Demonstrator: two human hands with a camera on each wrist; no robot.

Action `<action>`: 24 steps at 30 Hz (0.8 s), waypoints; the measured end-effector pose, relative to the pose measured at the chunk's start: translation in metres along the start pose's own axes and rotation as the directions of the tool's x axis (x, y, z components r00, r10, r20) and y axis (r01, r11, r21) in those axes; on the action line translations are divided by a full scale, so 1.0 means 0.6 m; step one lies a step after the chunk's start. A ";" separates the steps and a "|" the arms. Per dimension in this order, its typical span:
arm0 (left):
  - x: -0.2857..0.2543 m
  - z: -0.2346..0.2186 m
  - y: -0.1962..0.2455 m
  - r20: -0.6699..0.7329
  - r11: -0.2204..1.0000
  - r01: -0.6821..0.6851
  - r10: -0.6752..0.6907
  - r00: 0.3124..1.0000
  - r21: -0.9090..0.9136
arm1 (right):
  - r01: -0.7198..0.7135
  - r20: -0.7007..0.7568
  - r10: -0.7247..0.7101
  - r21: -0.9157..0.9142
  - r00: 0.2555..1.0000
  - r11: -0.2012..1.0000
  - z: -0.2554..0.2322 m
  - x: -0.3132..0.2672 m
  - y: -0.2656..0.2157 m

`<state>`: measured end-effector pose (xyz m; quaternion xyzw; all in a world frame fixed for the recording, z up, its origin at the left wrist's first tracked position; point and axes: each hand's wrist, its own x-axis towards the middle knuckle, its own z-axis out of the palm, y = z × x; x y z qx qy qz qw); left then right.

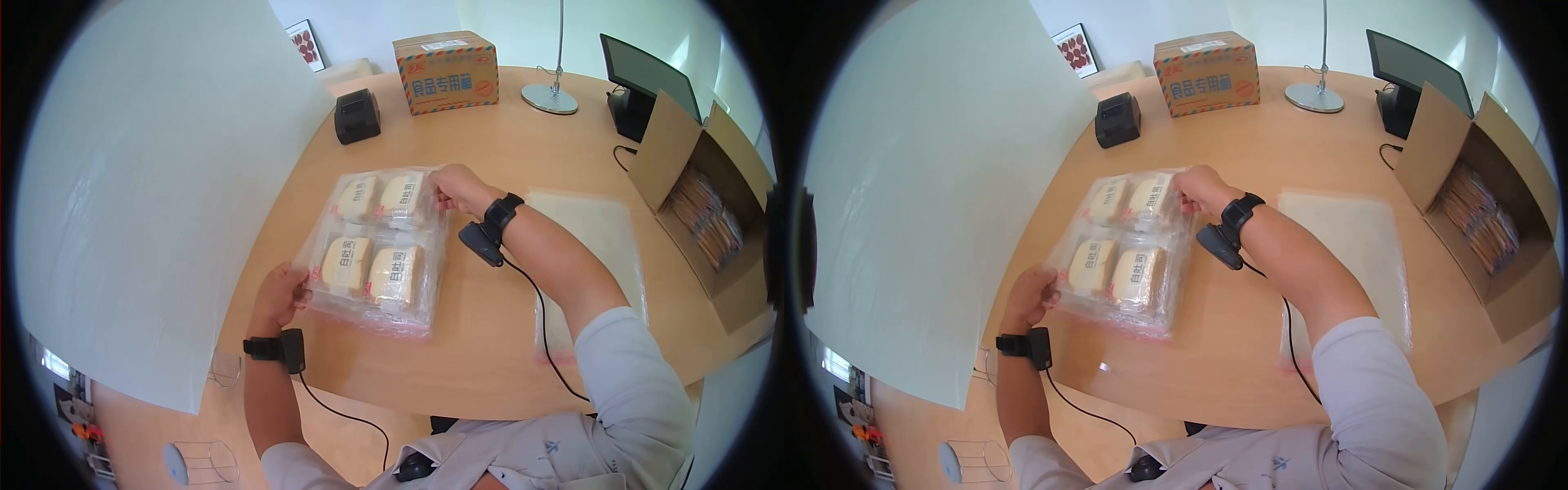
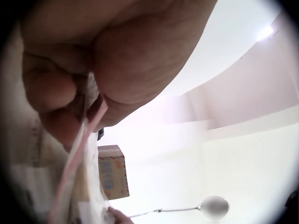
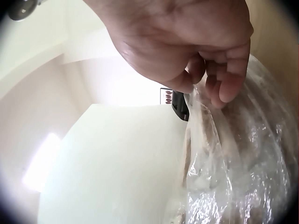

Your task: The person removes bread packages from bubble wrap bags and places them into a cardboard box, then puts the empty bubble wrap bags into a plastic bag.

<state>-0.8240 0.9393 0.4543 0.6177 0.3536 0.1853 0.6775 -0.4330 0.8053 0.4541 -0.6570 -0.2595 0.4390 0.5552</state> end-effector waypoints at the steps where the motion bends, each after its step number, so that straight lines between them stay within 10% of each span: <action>1: 0.000 0.003 0.006 0.024 0.999 -0.040 0.040 0.999 -0.026 | 0.036 -0.007 -0.035 0.062 0.999 0.997 -0.003 0.000 -0.001; 10: -0.021 0.101 0.064 0.159 0.949 -0.208 0.249 0.955 -0.236 | 0.142 -0.033 -0.138 0.294 0.990 0.945 -0.079 -0.061 -0.027; 24: -0.052 0.414 0.094 0.363 0.917 -0.068 0.223 0.905 -0.393 | 0.268 -0.313 -0.171 0.302 0.934 0.915 -0.383 -0.320 -0.051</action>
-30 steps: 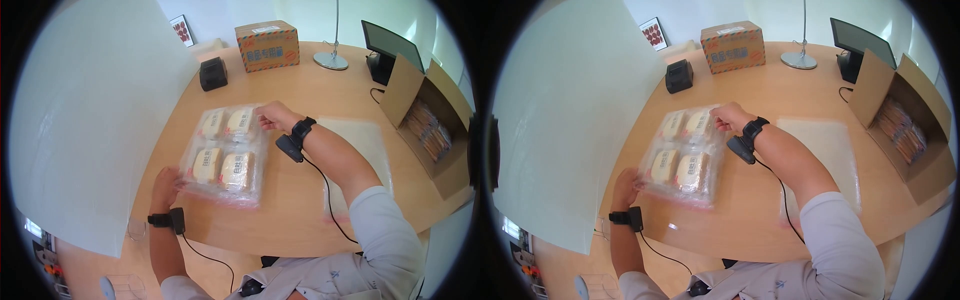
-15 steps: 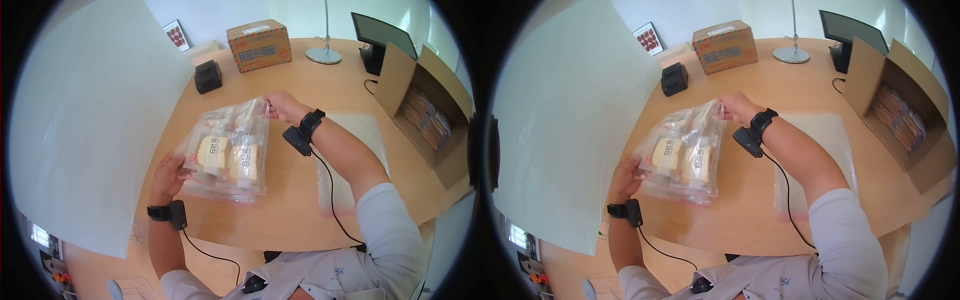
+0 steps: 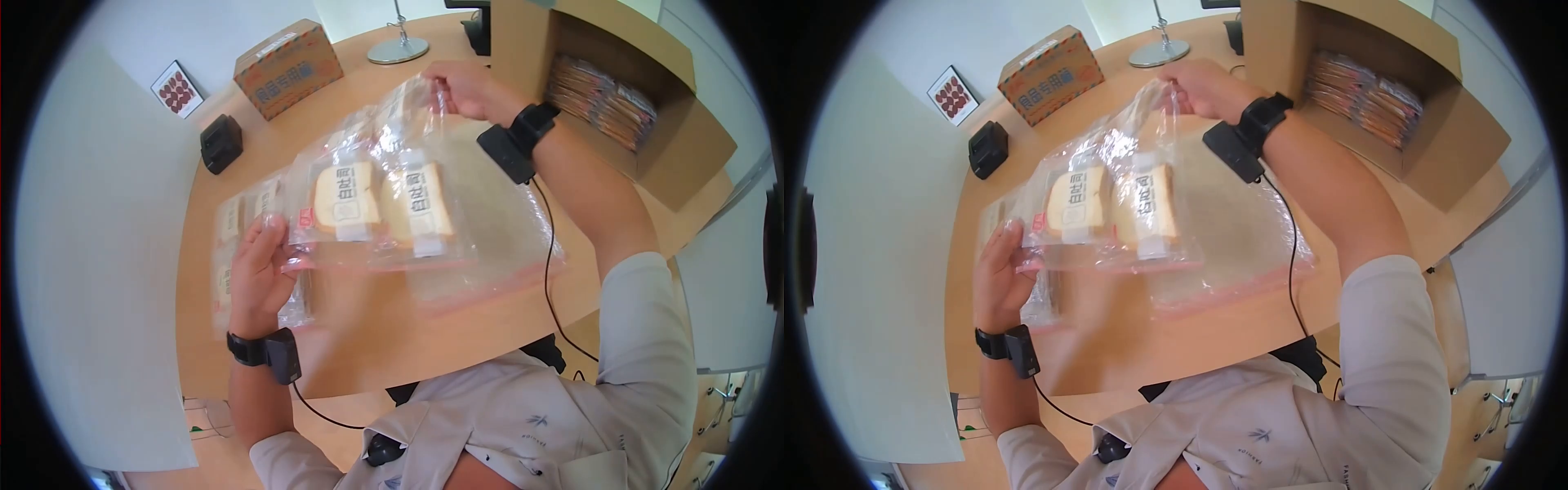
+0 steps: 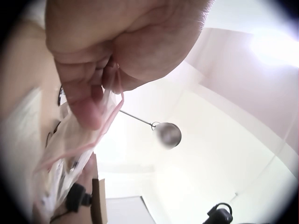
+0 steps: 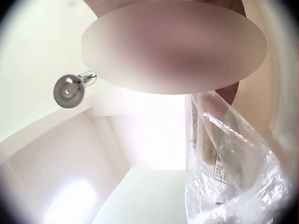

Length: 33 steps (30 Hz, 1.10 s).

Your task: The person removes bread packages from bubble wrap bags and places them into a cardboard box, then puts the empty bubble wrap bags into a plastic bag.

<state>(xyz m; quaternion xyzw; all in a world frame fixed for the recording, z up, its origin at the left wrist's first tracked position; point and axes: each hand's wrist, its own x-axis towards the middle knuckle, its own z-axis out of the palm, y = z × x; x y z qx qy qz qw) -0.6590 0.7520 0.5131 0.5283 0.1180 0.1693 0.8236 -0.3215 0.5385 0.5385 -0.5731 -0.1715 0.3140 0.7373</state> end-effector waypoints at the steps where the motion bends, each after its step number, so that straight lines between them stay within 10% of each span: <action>1: 0.002 0.028 -0.007 -0.006 1.000 -0.015 0.015 1.000 -0.018 | 0.032 -0.045 -0.032 -0.017 0.998 0.999 -0.013 -0.015 -0.016; 9: -0.049 0.085 -0.115 0.058 0.943 0.276 -0.291 0.955 0.186 | 0.019 -0.017 -0.019 -0.057 1.000 0.998 -0.175 -0.010 0.059; 12: -0.063 0.038 -0.139 0.076 0.730 0.184 -0.307 0.949 0.658 | -0.060 -0.194 -0.027 -0.432 0.981 0.900 -0.225 -0.043 0.119; 14: -0.038 0.012 -0.115 0.004 0.678 0.188 -0.271 0.963 0.710 | -0.100 -0.094 0.043 -0.771 0.995 0.629 -0.261 -0.070 0.142; 25: 0.166 0.098 -0.154 0.028 0.450 0.047 -0.159 0.987 0.892 | -0.083 -0.117 -0.003 -0.724 0.993 0.685 -0.232 -0.150 0.159; 33: 0.187 0.071 -0.182 0.008 0.557 0.042 -0.088 0.996 0.829 | -0.073 -0.137 -0.046 -0.745 0.989 0.663 -0.233 -0.102 0.170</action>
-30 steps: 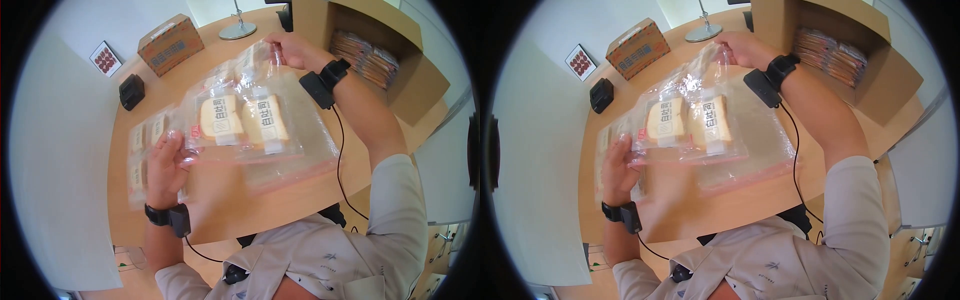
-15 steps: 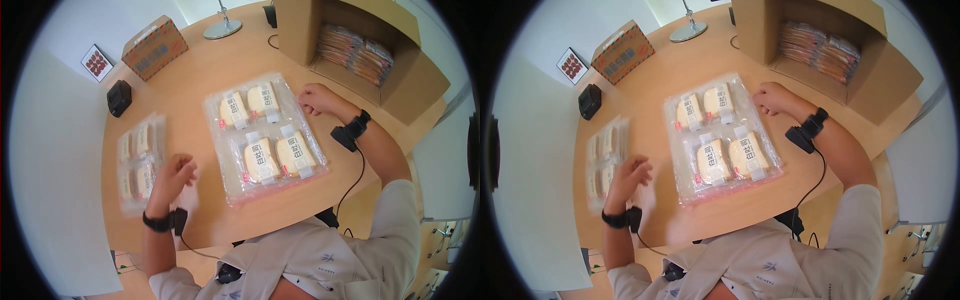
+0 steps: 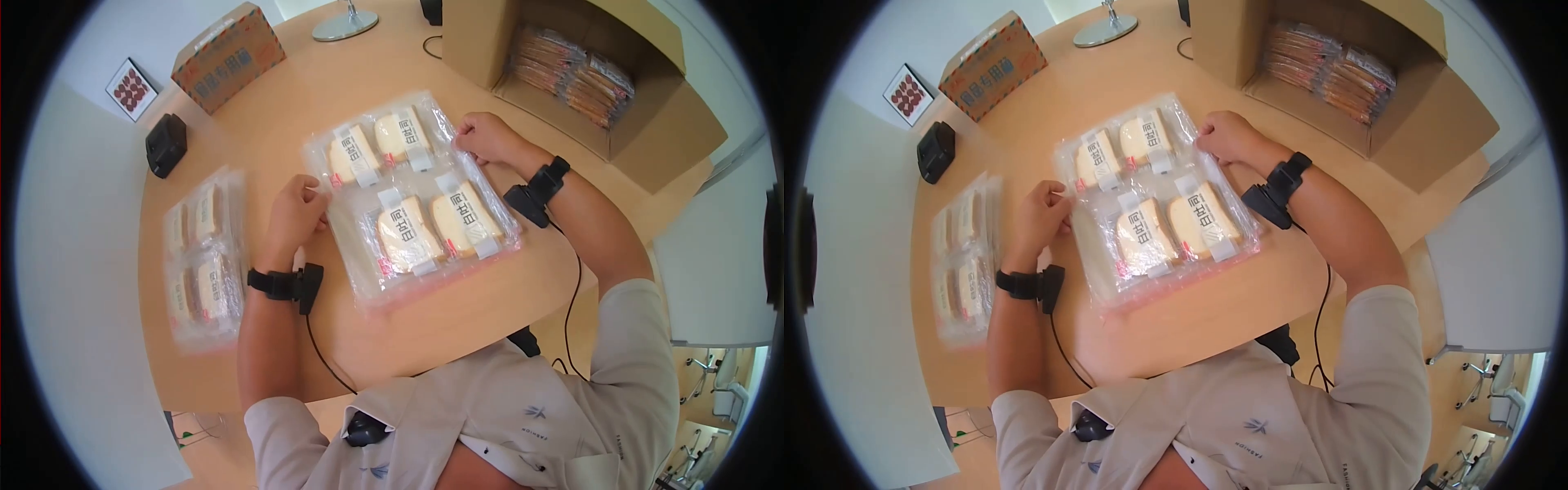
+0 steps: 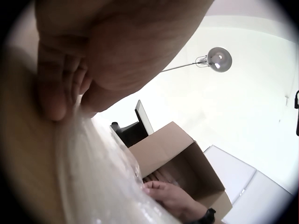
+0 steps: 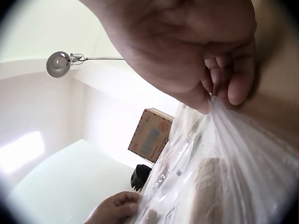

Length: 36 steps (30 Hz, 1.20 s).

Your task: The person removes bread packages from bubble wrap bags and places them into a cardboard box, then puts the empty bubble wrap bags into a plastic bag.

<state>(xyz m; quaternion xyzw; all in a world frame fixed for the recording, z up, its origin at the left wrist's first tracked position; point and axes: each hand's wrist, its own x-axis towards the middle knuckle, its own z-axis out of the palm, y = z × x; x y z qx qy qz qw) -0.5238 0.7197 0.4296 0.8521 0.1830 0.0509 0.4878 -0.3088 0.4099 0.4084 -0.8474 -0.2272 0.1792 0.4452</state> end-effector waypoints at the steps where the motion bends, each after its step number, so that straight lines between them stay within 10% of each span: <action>1: -0.001 -0.004 0.000 -0.004 1.000 0.012 -0.012 1.000 0.010 | -0.010 0.003 0.010 0.009 1.000 1.000 -0.001 -0.003 -0.008; 3: 0.002 -0.004 -0.033 -0.116 0.968 -0.135 0.162 0.980 0.210 | -0.030 0.012 0.030 0.006 0.999 1.000 -0.010 -0.025 -0.017; 5: -0.009 0.000 -0.027 -0.197 0.877 -0.244 0.348 0.917 0.414 | 0.363 -0.095 -0.421 -0.359 0.902 0.860 -0.029 -0.086 -0.028; 8: -0.103 0.009 0.069 -0.022 0.711 -0.462 0.556 0.831 0.531 | 0.372 -0.057 -0.413 -0.339 0.909 0.864 -0.029 -0.218 -0.089; 10: -0.147 0.030 0.099 0.339 0.566 -0.705 0.622 0.705 0.427 | 0.427 0.120 -0.410 -0.300 0.904 0.853 -0.018 -0.278 -0.103; 16: -0.156 0.054 0.091 0.501 0.611 -0.596 0.346 0.793 0.521 | 0.611 0.359 -0.504 -0.323 0.786 0.722 0.038 -0.351 -0.110; 27: -0.134 0.035 0.065 0.519 0.590 -0.733 0.533 0.668 0.337 | 0.792 0.492 -0.634 -0.231 0.596 0.565 0.114 -0.351 -0.132; 36: -0.147 0.035 0.078 0.496 0.615 -0.700 0.508 0.704 0.363 | 0.857 0.540 -0.694 -0.105 0.475 0.504 0.146 -0.354 -0.132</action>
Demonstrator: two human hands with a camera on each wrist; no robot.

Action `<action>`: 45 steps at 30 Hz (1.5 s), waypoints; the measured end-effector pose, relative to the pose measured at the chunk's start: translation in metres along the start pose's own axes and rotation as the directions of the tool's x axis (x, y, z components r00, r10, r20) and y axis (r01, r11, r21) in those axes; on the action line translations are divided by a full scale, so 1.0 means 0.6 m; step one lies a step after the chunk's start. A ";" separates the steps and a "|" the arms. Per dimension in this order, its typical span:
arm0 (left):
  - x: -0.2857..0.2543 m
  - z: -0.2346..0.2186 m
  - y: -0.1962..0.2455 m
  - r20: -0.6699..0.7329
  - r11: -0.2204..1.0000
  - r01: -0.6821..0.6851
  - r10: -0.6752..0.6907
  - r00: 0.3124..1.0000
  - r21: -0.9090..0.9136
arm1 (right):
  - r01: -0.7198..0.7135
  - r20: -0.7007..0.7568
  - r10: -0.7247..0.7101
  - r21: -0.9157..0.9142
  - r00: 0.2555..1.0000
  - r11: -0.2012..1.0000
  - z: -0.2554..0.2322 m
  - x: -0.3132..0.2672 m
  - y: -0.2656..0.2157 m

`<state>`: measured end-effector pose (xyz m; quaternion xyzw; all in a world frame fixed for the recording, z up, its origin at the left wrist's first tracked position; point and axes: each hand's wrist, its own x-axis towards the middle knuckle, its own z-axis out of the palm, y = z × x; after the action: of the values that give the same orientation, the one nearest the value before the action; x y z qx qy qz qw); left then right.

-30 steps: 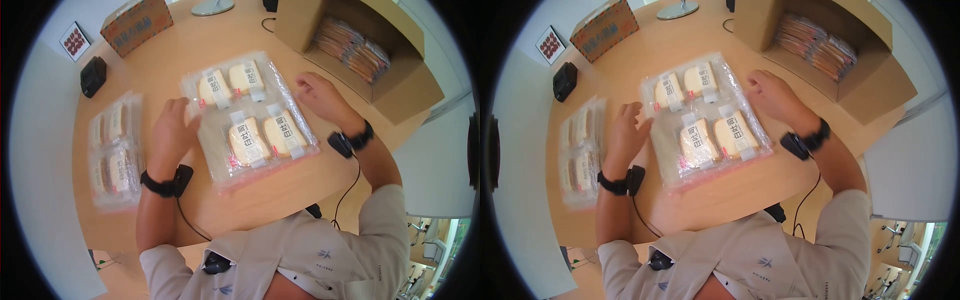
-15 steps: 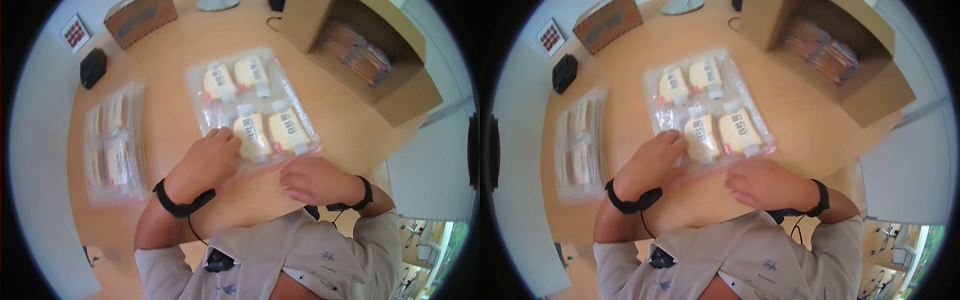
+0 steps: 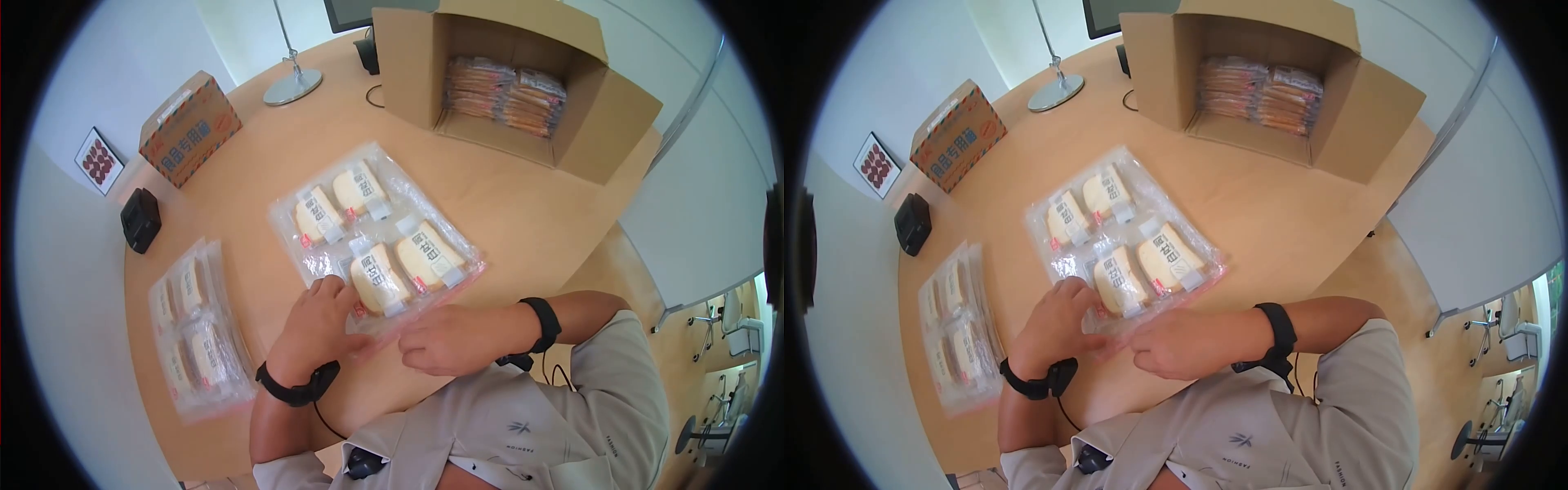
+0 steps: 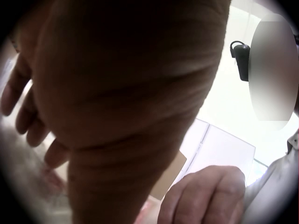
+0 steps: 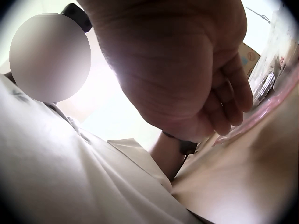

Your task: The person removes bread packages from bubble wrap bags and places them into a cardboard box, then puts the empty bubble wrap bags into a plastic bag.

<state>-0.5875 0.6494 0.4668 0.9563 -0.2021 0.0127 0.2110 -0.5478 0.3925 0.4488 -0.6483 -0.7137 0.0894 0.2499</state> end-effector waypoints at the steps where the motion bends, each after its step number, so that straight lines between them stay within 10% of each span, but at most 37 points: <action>1: 0.000 0.005 -0.002 0.006 0.999 0.008 -0.009 1.000 0.044 | -0.047 0.035 0.048 -0.030 0.998 0.998 -0.004 -0.004 0.001; 24: 0.006 -0.012 -0.045 -0.178 0.956 -0.067 0.015 0.984 -0.286 | -0.232 -0.185 0.191 -0.240 0.964 0.943 -0.003 0.054 0.019; 30: 0.006 -0.006 -0.044 -0.207 0.954 -0.003 -0.062 0.976 -0.299 | -0.152 0.019 0.174 -0.396 0.985 0.905 -0.016 0.027 0.003; 36: 0.012 0.010 -0.050 -0.174 0.962 0.028 -0.078 0.982 -0.272 | 0.015 0.198 0.009 -0.118 0.980 0.993 -0.029 -0.060 -0.023; 42: 0.020 0.010 -0.038 -0.074 0.974 0.048 -0.066 0.995 -0.221 | -0.054 -0.006 0.055 -0.232 0.998 0.971 -0.018 -0.120 -0.043; 45: 0.024 -0.003 -0.007 -0.280 0.979 0.025 -0.082 0.956 -0.201 | -0.071 -0.183 0.023 -0.257 0.983 0.964 -0.056 -0.110 -0.066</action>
<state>-0.5726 0.6482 0.4686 0.9240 -0.1436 0.1258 0.3314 -0.5648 0.3164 0.4796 -0.6978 -0.6783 -0.0583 0.2226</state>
